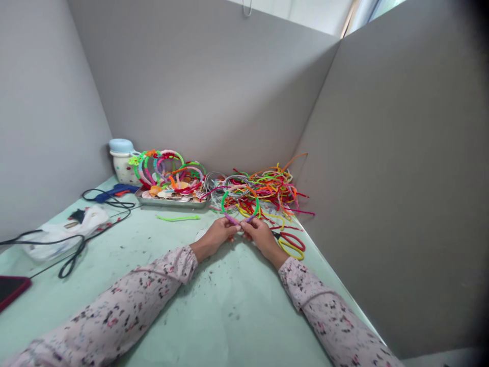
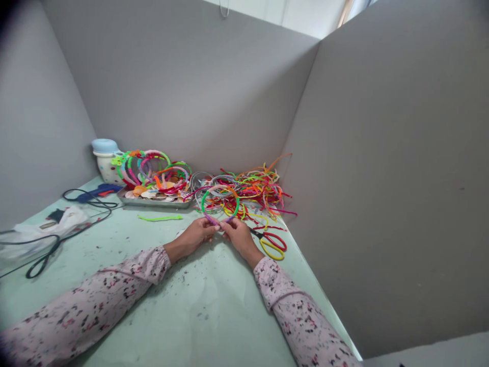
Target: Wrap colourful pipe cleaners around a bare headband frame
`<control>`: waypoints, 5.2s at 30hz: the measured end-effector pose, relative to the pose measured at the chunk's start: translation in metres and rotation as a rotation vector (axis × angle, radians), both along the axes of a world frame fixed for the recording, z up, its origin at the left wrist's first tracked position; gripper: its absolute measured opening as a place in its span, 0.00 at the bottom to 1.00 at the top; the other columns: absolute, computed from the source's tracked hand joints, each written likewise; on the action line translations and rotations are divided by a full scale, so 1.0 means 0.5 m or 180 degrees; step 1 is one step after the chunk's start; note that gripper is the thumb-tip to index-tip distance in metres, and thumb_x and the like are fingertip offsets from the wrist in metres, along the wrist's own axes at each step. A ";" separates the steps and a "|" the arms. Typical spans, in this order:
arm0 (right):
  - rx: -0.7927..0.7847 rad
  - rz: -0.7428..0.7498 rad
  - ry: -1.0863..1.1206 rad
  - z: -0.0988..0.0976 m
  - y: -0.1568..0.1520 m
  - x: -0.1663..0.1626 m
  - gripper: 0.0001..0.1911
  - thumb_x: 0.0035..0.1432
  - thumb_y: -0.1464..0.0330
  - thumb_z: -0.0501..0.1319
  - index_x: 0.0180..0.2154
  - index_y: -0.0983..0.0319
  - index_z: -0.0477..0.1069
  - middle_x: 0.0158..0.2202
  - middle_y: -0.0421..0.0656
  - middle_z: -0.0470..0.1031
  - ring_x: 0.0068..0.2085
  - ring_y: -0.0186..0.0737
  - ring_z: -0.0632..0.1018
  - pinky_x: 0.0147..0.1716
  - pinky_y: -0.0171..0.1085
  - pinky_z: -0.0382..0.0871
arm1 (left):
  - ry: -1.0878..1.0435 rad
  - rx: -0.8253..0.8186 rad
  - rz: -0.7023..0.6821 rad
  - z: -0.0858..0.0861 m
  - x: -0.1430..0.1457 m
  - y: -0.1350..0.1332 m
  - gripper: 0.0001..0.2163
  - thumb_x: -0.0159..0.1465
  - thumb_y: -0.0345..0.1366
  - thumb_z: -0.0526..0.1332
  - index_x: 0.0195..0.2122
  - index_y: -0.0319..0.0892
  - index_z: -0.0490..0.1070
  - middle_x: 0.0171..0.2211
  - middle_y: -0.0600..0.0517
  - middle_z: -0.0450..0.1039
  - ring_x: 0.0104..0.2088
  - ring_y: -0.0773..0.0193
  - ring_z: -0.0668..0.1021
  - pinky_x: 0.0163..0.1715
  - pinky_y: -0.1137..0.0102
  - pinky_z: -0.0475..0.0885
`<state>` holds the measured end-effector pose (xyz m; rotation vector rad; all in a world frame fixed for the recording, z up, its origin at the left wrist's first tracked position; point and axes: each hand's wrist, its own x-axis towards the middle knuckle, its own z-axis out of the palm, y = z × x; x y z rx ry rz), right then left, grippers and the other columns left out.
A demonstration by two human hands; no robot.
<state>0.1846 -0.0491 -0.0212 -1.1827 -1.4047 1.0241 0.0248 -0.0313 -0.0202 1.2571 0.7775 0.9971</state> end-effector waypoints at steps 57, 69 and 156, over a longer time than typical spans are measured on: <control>-0.0540 0.0790 0.0812 0.006 0.005 0.018 0.14 0.50 0.58 0.66 0.31 0.63 0.72 0.20 0.35 0.63 0.20 0.27 0.59 0.19 0.30 0.47 | 0.0405 0.0407 -0.0704 0.028 -0.018 -0.003 0.17 0.57 0.43 0.64 0.45 0.40 0.71 0.35 0.49 0.72 0.26 0.70 0.71 0.27 0.73 0.68; -0.1076 0.1335 0.0020 0.004 -0.021 0.000 0.13 0.50 0.60 0.66 0.30 0.65 0.73 0.15 0.34 0.67 0.16 0.26 0.63 0.16 0.28 0.53 | -0.0411 0.0288 0.0476 0.035 -0.046 0.056 0.15 0.56 0.46 0.66 0.30 0.38 0.71 0.24 0.55 0.67 0.19 0.75 0.64 0.18 0.78 0.61; 0.0664 -0.0942 -0.1388 -0.007 0.020 0.053 0.13 0.58 0.61 0.54 0.36 0.60 0.75 0.38 0.45 0.76 0.42 0.44 0.73 0.45 0.40 0.63 | 0.0328 0.0636 0.1457 0.014 -0.065 0.044 0.21 0.63 0.50 0.55 0.27 0.38 0.77 0.30 0.45 0.77 0.33 0.59 0.74 0.36 0.69 0.66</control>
